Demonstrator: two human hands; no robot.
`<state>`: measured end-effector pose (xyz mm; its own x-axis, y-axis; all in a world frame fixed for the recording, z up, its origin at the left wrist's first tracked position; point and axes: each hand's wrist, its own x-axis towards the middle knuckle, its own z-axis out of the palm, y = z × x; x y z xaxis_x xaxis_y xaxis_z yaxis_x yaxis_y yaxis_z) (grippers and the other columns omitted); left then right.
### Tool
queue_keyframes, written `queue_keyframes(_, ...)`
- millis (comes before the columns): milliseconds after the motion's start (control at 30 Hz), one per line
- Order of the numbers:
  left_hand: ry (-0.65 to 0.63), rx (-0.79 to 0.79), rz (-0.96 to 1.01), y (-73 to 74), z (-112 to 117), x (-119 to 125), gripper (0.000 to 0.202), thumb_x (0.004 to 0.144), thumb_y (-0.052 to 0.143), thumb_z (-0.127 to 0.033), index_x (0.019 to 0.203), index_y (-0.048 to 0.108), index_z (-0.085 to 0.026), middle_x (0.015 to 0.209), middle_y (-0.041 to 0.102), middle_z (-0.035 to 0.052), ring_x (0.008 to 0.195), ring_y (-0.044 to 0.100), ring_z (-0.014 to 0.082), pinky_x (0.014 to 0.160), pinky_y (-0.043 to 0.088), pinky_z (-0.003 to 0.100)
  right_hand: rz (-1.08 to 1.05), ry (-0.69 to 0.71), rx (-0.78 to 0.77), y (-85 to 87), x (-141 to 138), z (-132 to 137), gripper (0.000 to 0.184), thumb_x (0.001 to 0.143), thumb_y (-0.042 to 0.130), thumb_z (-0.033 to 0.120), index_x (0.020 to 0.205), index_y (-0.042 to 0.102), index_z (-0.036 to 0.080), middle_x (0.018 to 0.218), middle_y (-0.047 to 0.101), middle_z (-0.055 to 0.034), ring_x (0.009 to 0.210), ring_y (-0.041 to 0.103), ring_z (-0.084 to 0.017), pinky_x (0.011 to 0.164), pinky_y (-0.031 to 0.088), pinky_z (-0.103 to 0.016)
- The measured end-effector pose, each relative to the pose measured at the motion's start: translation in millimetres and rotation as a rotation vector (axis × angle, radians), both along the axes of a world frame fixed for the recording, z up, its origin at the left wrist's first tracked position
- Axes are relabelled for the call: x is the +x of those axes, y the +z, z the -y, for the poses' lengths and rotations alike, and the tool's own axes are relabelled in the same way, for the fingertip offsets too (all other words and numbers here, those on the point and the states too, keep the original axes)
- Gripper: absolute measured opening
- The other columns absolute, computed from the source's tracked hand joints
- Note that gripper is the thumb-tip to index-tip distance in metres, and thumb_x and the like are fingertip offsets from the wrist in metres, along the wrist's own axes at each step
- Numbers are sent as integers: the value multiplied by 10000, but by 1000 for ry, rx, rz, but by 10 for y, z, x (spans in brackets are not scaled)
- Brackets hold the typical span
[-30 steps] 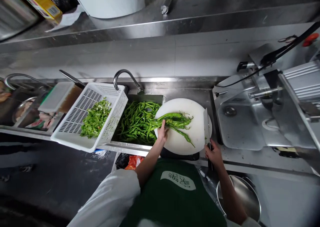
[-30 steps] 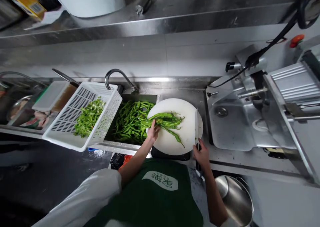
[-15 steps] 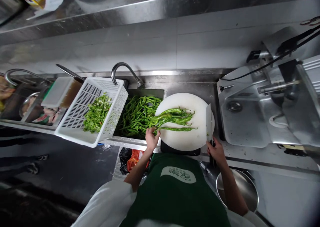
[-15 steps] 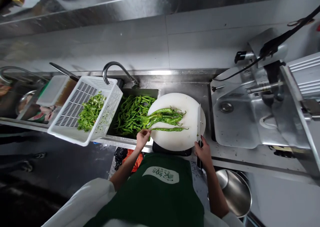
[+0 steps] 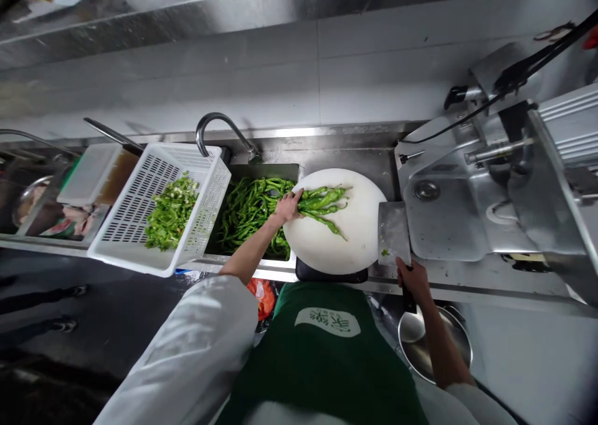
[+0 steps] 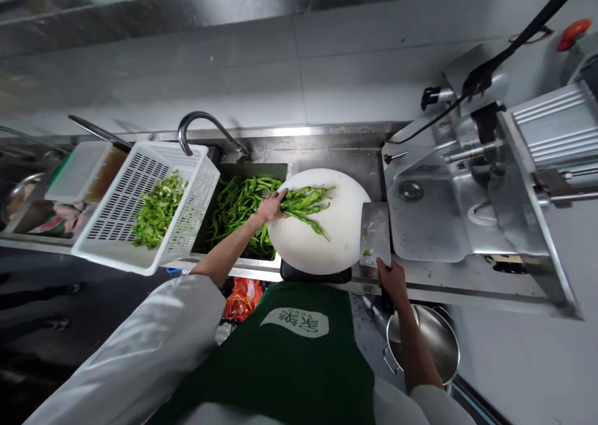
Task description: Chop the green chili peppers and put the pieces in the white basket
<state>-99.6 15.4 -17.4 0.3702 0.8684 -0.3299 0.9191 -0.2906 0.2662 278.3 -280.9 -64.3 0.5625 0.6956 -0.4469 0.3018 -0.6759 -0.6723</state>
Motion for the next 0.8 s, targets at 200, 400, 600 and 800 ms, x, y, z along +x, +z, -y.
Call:
queue_keyframes(200, 148, -55, -11, 1, -222, -74, 1025, 652, 938, -382, 1546, 459, -228, 1333, 639, 246, 1183, 661, 464, 1024, 486, 488, -126, -37, -4, -44, -195, 51, 497, 805, 630, 671, 598, 544, 227, 455, 566, -40, 445, 528, -174, 494, 429, -300)
queue_keyframes(400, 498, -117, 331, -90, -218, -458, 921, 456, 1027, -262, 1286, 638, -170, 1289, 698, 216, 1333, 584, 437, 1106, 439, 479, -7, -50, -9, -104, -278, 13, 472, 823, 608, 642, 603, 575, 225, 451, 573, -56, 504, 567, -210, 561, 438, -325)
queue_keyframes(600, 800, -445, 811, -157, 25, -901, 707, 505, 1021, -273, 1115, 681, -162, 1076, 787, 144, 1116, 714, 308, 953, 564, 408, 23, -47, -30, -165, -366, -32, 475, 814, 596, 668, 625, 593, 232, 463, 582, -66, 548, 597, -248, 599, 451, -352)
queue_keyframes(800, 964, -630, 1047, -383, 572, -1044, 473, 639, 946, -452, 897, 673, -164, 741, 756, 90, 780, 754, 273, 723, 614, 377, 128, 32, -40, -108, -501, -246, 427, 806, 605, 625, 587, 552, 262, 489, 599, -74, 598, 604, -255, 675, 474, -371)
